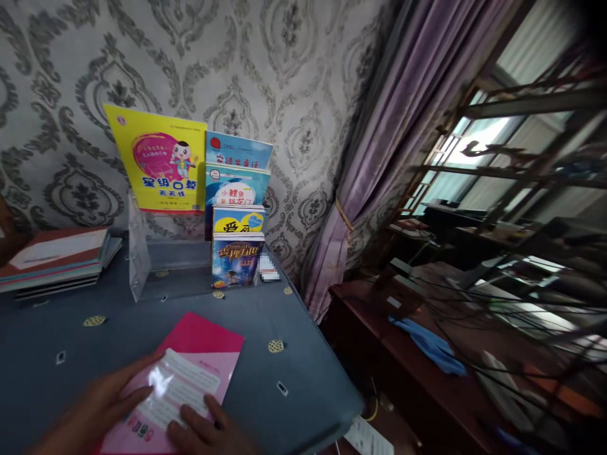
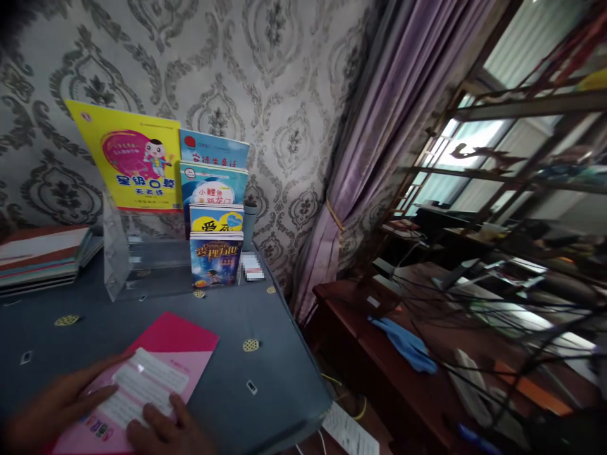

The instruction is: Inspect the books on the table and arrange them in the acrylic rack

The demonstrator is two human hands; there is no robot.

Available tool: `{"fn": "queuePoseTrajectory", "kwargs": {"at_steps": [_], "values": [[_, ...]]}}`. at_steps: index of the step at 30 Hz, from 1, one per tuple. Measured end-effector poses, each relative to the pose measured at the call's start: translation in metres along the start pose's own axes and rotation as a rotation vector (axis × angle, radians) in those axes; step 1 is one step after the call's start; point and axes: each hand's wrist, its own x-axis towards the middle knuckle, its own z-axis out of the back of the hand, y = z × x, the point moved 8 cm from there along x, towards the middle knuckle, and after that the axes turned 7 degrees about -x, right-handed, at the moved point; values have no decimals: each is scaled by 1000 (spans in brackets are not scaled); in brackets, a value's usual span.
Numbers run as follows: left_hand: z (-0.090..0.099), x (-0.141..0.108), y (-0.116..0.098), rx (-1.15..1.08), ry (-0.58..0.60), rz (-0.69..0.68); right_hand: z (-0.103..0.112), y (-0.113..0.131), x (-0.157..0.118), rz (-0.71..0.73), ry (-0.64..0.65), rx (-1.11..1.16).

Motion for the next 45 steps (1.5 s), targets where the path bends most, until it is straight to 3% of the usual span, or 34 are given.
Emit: {"fn": "queuePoseTrajectory", "kwargs": {"at_steps": [3,5,7,10,16,18,20,24,26,31,33,38,45], "values": [[-3,3,5,-366,146,93,20,-7,-2,1,-17,7],[3,1,2,-470,207,155,36,-18,0,6,-42,63],[17,-2,-3,-492,184,168,58,-36,5,9,-88,148],[39,-4,-10,-514,86,90,108,-82,12,-144,-312,199],[38,24,-24,-281,-28,-197,168,-150,34,-296,-88,372],[42,37,-44,-223,-100,-300,178,-168,44,-376,-30,460],[51,48,-72,-185,-98,-340,186,-186,58,-446,-29,521],[110,59,-136,-207,-176,-367,204,-228,100,-511,-143,576],[150,63,-169,-195,-212,-418,220,-252,127,-502,-251,548],[259,78,-230,-146,-563,-610,263,-303,202,-357,-491,558],[285,88,-246,-148,-630,-720,275,-319,228,-303,-563,567],[309,118,-248,-186,-654,-804,269,-347,267,-248,-584,567],[304,132,-233,-212,-642,-758,250,-361,279,-280,-548,534]]}}
